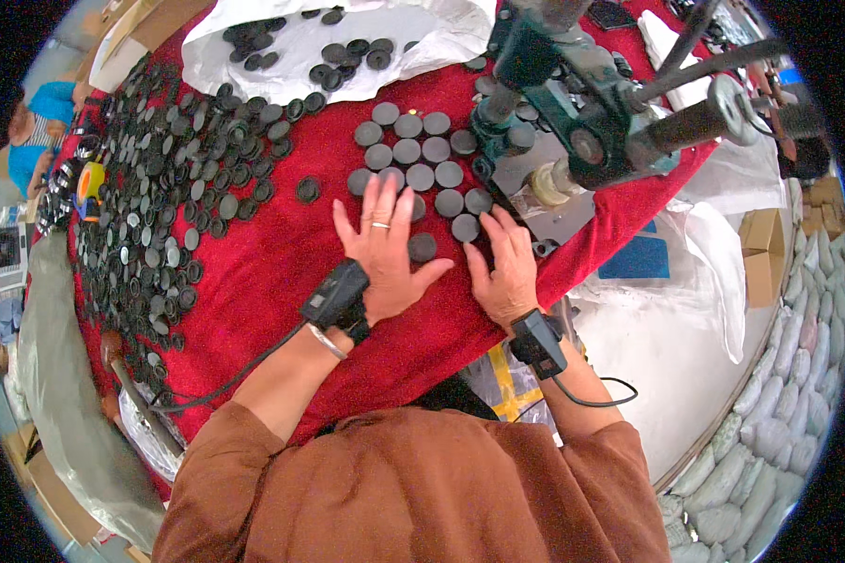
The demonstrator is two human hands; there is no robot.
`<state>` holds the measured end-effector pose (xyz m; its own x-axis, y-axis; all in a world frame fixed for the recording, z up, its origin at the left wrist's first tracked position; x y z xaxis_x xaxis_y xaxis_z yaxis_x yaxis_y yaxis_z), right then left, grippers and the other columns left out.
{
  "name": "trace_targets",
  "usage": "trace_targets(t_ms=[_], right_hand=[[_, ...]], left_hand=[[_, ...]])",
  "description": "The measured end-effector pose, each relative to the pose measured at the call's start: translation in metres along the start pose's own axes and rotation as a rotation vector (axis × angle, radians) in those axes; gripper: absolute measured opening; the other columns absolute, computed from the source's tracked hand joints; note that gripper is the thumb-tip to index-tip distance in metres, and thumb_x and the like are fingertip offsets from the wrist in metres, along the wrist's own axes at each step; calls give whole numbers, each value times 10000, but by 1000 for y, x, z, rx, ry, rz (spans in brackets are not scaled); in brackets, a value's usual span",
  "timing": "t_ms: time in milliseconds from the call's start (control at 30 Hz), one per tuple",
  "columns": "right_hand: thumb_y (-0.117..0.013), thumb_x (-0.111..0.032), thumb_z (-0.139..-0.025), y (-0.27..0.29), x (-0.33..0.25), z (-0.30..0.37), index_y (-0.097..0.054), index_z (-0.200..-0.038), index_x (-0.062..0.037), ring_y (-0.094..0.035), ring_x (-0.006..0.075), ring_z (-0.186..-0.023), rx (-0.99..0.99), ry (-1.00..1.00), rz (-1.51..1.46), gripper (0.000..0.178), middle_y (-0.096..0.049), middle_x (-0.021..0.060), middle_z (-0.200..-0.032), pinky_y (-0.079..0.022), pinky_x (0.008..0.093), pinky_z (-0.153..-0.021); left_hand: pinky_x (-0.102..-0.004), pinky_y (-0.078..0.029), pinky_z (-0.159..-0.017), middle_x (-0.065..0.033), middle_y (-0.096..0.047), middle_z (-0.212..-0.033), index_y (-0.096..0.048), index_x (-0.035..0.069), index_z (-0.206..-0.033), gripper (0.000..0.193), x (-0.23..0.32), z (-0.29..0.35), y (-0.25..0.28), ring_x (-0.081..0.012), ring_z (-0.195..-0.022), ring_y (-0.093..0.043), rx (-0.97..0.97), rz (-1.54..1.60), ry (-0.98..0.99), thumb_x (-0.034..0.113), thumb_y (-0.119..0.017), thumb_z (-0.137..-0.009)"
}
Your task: Assembling black plastic caps with metal rings using a manual press and hammer.
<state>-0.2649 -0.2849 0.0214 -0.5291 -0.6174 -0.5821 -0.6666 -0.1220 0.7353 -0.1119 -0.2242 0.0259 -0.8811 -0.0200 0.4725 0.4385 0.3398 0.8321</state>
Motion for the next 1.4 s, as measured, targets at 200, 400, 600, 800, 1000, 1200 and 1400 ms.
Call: trace_targets(t_ms=[200,400,600,800,1000,1200,1400], right_hand=[[-687,-97,-789,-2,-9,7,-466,-1246,20,-460,411,-1114,4,34,133,521,-466,241,-1273,-395,454,-958],[-650,-160,-803,-9,-14,2,-420,-1283,26,-454,381,-1093,-19,81,295,564,-468,225,-1249,-388,465,-926],[-643,-160,-801,-10,-15,6,-401,-1305,27,-456,377,-1091,19,94,318,589,-456,224,-1270,-385,469,-912],[-633,-172,-813,-15,-16,7,-392,-1318,18,-441,373,-1117,-8,87,307,590,-444,215,-1291,-372,457,-935],[-626,-185,-823,-13,-14,3,-400,-1319,7,-438,365,-1124,-63,90,320,578,-445,204,-1291,-370,457,-925],[-627,-206,-824,-14,-15,3,-392,-1339,5,-431,360,-1144,-107,98,323,604,-439,208,-1312,-356,463,-929],[-643,-187,-817,0,-9,7,-411,-1322,1,-438,370,-1142,-186,135,101,586,-444,202,-1320,-367,462,-933]], left_hand=[[-681,-143,-1052,-232,-271,-1475,-308,-29,-1388,1071,-5,8,22,-388,-1402,-200,-87,-46,-11,561,-769,-622],[-601,-155,-1103,-282,-276,-1450,-261,-94,-1381,968,-19,73,24,-425,-1383,-218,-25,-106,112,442,-735,-729],[-569,-189,-1108,-254,-356,-1410,-331,-63,-1353,835,-19,80,24,-396,-1348,-301,61,-50,107,366,-724,-753],[-565,-187,-1106,-245,-360,-1409,-342,-53,-1350,810,-20,85,23,-391,-1344,-305,72,-111,93,364,-710,-760],[-565,-194,-1102,-237,-368,-1397,-360,-44,-1341,799,-15,80,23,-389,-1334,-313,53,-144,93,359,-712,-748],[-561,-204,-1098,-221,-367,-1400,-365,-35,-1339,804,-16,78,26,-388,-1329,-315,33,-135,118,353,-721,-731],[-561,-218,-1095,-219,-363,-1405,-367,-28,-1341,788,-15,75,27,-392,-1326,-318,-14,-137,140,338,-713,-735]])
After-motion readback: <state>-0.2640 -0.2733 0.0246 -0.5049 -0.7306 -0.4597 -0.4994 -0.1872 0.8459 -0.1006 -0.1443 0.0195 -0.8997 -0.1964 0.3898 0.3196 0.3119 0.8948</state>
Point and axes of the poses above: each hand's wrist, its own z-axis away from the middle knuckle, its own y-axis out of the back of the hand, x = y × z, the point moved 7 cm from there along -z, towards the middle knuckle
